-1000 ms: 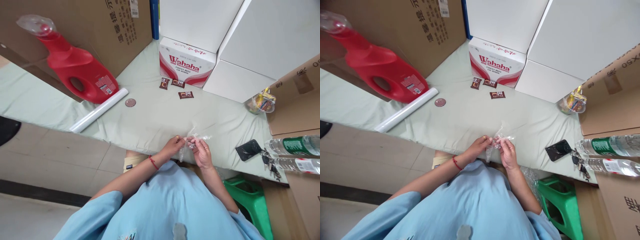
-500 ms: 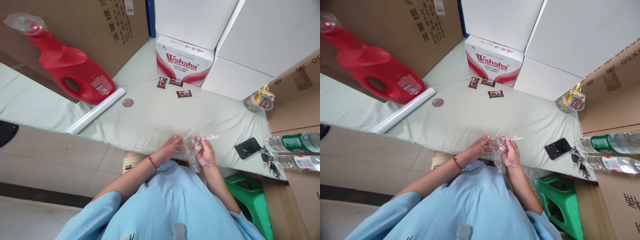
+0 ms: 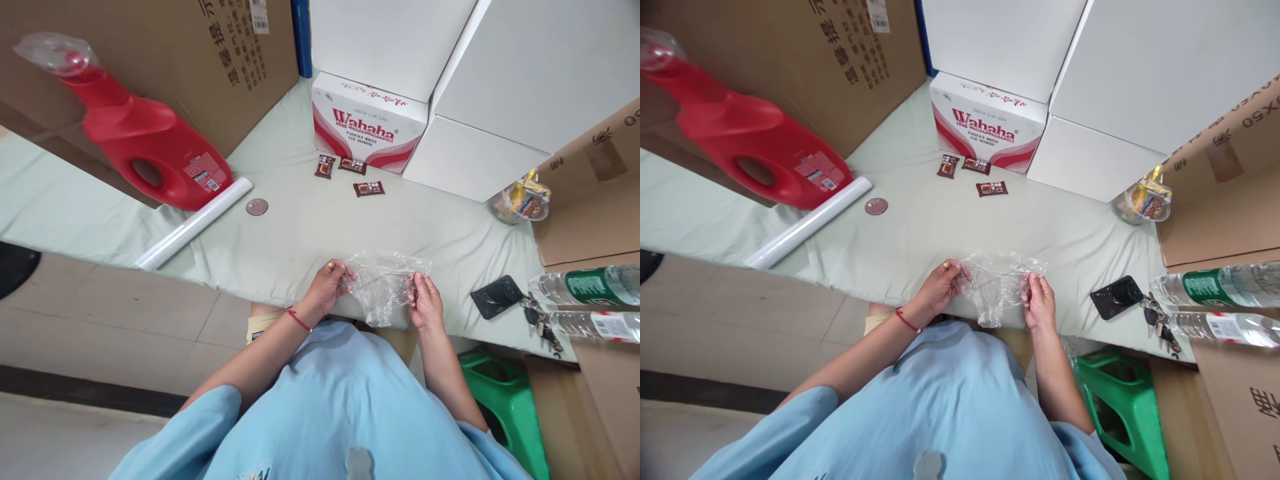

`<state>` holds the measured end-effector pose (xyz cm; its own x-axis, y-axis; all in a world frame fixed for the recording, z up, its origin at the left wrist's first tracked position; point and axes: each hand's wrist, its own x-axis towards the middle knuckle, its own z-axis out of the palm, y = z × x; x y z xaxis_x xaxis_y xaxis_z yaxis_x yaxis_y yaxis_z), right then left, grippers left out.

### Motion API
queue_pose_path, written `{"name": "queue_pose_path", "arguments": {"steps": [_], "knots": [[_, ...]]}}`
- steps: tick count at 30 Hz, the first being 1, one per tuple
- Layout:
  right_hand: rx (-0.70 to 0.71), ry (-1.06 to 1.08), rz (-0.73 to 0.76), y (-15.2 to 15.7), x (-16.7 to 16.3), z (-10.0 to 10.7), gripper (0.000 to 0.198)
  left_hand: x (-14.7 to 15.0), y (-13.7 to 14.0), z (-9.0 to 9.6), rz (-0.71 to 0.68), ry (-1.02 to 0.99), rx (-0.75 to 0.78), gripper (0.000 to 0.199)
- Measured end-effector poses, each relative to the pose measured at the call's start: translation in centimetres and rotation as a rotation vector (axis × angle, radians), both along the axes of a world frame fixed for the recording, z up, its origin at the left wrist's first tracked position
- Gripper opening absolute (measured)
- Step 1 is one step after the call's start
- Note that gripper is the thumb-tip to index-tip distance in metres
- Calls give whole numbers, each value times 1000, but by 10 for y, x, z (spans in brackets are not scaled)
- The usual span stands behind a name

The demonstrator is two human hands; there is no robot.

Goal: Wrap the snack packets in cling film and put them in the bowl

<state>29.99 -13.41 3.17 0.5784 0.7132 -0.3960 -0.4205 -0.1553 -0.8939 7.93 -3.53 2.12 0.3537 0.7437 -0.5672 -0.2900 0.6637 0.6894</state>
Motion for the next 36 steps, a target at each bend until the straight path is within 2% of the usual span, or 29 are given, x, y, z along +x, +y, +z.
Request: {"name": "queue_pose_path", "arguments": {"steps": [6, 12, 14, 18, 20, 22, 24, 26, 28, 31, 34, 36], "knots": [[-45, -97, 51, -3, 19, -8, 55, -16, 16, -7, -126, 143, 136, 37], [-71, -216, 143, -3, 31, -15, 50, -44, 27, -2, -173, 265, 248, 29], [-52, -288, 165, -4, 30, -18, 47, -48, 30, 2, -211, 279, 268, 32], [24, -356, 198, -5, 24, -20, 43, -42, 40, 12, -322, 313, 172, 34], [44, -315, 220, -5, 19, -19, 43, -32, 45, 15, -417, 423, 142, 47], [40, -252, 237, -4, 15, -15, 45, -22, 48, 15, -555, 595, 261, 54], [25, -212, 245, -4, 12, -12, 47, -14, 49, 12, -638, 703, 484, 50], [12, -216, 228, -5, 12, -11, 47, -9, 46, 9, -617, 697, 651, 43], [-13, -244, 177, -7, 13, -11, 49, -8, 43, 6, -535, 650, 702, 38], [-66, -282, 126, -10, 16, -14, 54, -7, 39, 4, -425, 588, 706, 39], [-72, -332, 152, -8, 17, -18, 53, -5, 38, 2, -348, 449, 628, 41], [-69, -406, 167, -3, 18, -20, 50, -6, 42, 0, -329, 431, 607, 42]]}}
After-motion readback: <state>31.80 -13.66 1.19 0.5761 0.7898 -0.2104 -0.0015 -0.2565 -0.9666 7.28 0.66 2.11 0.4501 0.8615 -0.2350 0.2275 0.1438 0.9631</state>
